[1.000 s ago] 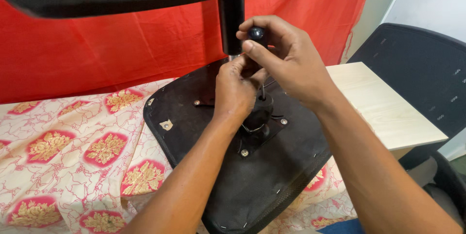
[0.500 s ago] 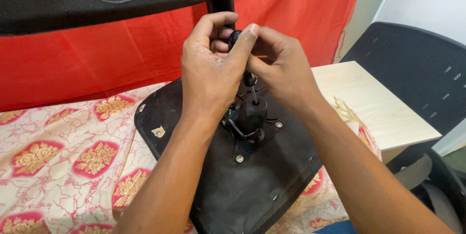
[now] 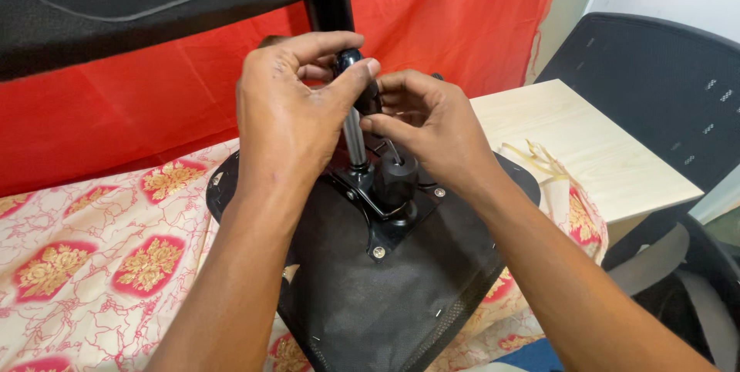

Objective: The person uses a screwdriver to tighten screws on the underside of an office chair base. They then remove the screwdriver and tighten a central knob by hand to secure the chair's gas lift mechanism.

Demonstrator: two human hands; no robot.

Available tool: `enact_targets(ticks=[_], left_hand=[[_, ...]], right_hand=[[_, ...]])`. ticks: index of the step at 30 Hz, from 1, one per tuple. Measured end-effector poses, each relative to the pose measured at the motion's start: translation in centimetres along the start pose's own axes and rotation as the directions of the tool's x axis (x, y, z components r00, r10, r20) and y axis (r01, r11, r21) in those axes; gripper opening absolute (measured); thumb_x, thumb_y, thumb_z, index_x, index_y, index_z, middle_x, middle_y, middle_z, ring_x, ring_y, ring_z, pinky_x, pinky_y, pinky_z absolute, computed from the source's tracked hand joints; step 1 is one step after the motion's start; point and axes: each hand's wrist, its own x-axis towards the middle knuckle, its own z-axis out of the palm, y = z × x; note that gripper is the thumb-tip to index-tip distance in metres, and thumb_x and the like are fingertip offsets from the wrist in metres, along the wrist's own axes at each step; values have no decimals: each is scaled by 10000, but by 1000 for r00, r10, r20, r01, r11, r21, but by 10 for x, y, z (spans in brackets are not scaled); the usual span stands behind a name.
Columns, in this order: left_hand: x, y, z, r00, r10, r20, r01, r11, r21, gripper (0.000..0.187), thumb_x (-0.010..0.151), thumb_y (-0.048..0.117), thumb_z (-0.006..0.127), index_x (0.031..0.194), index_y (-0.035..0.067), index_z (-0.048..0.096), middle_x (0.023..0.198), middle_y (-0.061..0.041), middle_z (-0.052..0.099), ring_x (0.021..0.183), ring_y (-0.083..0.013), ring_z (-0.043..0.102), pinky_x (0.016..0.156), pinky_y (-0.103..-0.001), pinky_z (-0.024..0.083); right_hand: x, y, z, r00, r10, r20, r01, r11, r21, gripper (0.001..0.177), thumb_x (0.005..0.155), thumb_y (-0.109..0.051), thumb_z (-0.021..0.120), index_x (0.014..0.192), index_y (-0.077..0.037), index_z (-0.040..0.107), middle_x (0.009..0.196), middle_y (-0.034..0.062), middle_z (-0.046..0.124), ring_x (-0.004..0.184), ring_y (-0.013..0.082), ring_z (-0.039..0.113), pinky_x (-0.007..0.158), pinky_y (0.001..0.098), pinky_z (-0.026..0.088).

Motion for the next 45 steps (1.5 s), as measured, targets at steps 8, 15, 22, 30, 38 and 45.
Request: enact_targets(ticks=[8, 15, 22, 30, 38, 45], left_hand=[[15, 8, -26, 939, 94, 330, -1, 962, -271, 339, 839, 56, 763, 1177, 55, 738, 978, -1, 767, 877, -36, 727, 782, -185, 605], [1, 12, -10, 960, -144, 242, 196, 957, -211, 307, 890, 92, 783, 1196, 82, 768, 842, -69, 792, 704, -124, 730, 587, -261, 571], [3, 13, 1, 979, 56, 194, 24, 922, -386, 296, 876, 57, 751, 1167, 14, 719, 918, -16, 769, 814, -52, 728, 703, -211, 599], [-6, 6, 15, 992, 30, 124, 15, 938, -346, 338, 860, 54, 778, 1194, 51, 732, 929, -68, 771, 814, -93, 712, 703, -233, 589], [-6, 12, 19, 973, 145, 181, -62, 914, -402, 277, 875, 81, 767, 1146, 49, 717, 1040, -64, 767, 964, -108, 744, 800, -267, 643], [-9, 26, 10, 986, 107, 129, -106, 994, -13, 368, 833, 276, 855, 1163, 137, 774, 1048, -56, 721, 863, -103, 747, 671, -261, 635]], right_hand=[[-7, 5, -5, 994, 53, 92, -61, 995, 78, 297, 967, -66, 668, 1261, -25, 684, 1113, 26, 759, 1043, 101, 715, 959, 283, 586], [-11, 1, 4, 995, 87, -58, -87, 996, -8, 270, 900, -63, 734, 1163, -4, 725, 1031, 53, 786, 953, 126, 741, 894, 297, 601], [-4, -1, -15, 992, 50, 119, -60, 995, 82, 269, 981, -91, 657, 1237, -13, 685, 1094, 41, 756, 1012, 109, 715, 944, 291, 587], [-7, 3, -11, 992, 11, 123, -22, 996, 84, 251, 967, -50, 692, 1203, 18, 639, 1102, 48, 718, 1066, 128, 709, 992, 312, 578], [-8, 1, -29, 970, 5, 243, -28, 995, 91, 352, 987, -59, 582, 1336, -9, 581, 1236, 43, 699, 1179, 114, 658, 1054, 320, 530], [-12, 4, -20, 996, 82, 37, -81, 996, -32, 297, 922, -56, 720, 1214, 0, 713, 1083, 66, 787, 1028, 141, 758, 985, 315, 606]])
